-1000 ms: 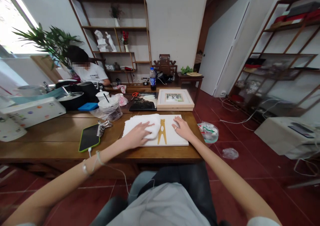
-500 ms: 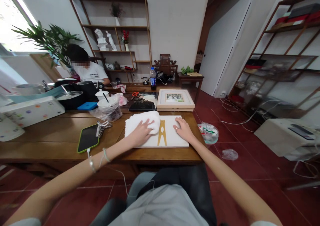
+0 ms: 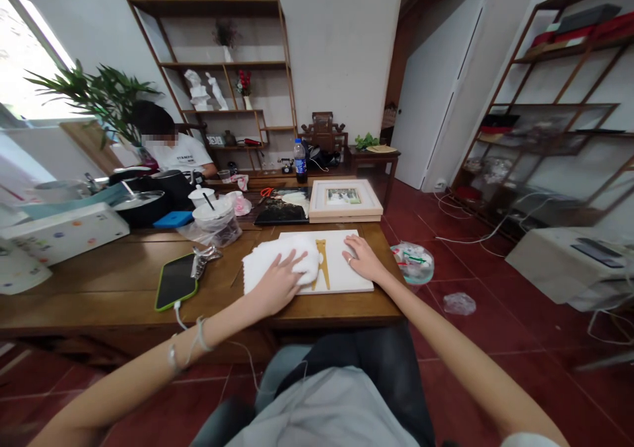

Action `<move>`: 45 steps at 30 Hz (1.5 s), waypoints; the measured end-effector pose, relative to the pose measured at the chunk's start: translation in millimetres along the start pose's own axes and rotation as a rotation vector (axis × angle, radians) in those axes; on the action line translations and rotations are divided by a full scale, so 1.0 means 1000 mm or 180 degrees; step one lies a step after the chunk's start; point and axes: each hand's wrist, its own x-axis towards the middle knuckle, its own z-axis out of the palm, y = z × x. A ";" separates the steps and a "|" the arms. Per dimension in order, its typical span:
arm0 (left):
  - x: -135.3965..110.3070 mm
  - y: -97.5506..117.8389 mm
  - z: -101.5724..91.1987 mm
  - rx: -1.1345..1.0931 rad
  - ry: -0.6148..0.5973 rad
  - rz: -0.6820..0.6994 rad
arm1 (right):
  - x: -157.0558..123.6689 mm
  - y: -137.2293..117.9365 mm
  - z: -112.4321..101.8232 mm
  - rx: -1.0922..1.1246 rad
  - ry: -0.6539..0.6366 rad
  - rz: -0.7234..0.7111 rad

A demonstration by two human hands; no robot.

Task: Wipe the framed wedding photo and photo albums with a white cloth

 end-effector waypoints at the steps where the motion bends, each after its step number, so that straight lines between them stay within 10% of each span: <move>1: 0.012 -0.007 0.005 0.0000 0.0045 -0.0063 | -0.001 0.001 -0.001 0.0041 -0.0085 -0.0009; 11: 0.076 -0.054 0.025 -0.0427 0.0433 -0.0476 | -0.002 0.001 -0.003 0.0109 -0.0127 -0.0042; 27: -0.034 0.037 -0.022 -0.0076 -0.0201 0.0852 | -0.003 -0.002 -0.004 0.0131 -0.0099 -0.0025; 39: 0.084 -0.021 0.017 -0.0252 0.0146 0.0324 | -0.002 -0.003 -0.003 0.0047 -0.0101 -0.0056; 45: 0.083 -0.001 0.017 0.0018 0.0073 0.0375 | -0.002 -0.003 -0.004 0.0026 -0.0042 -0.0051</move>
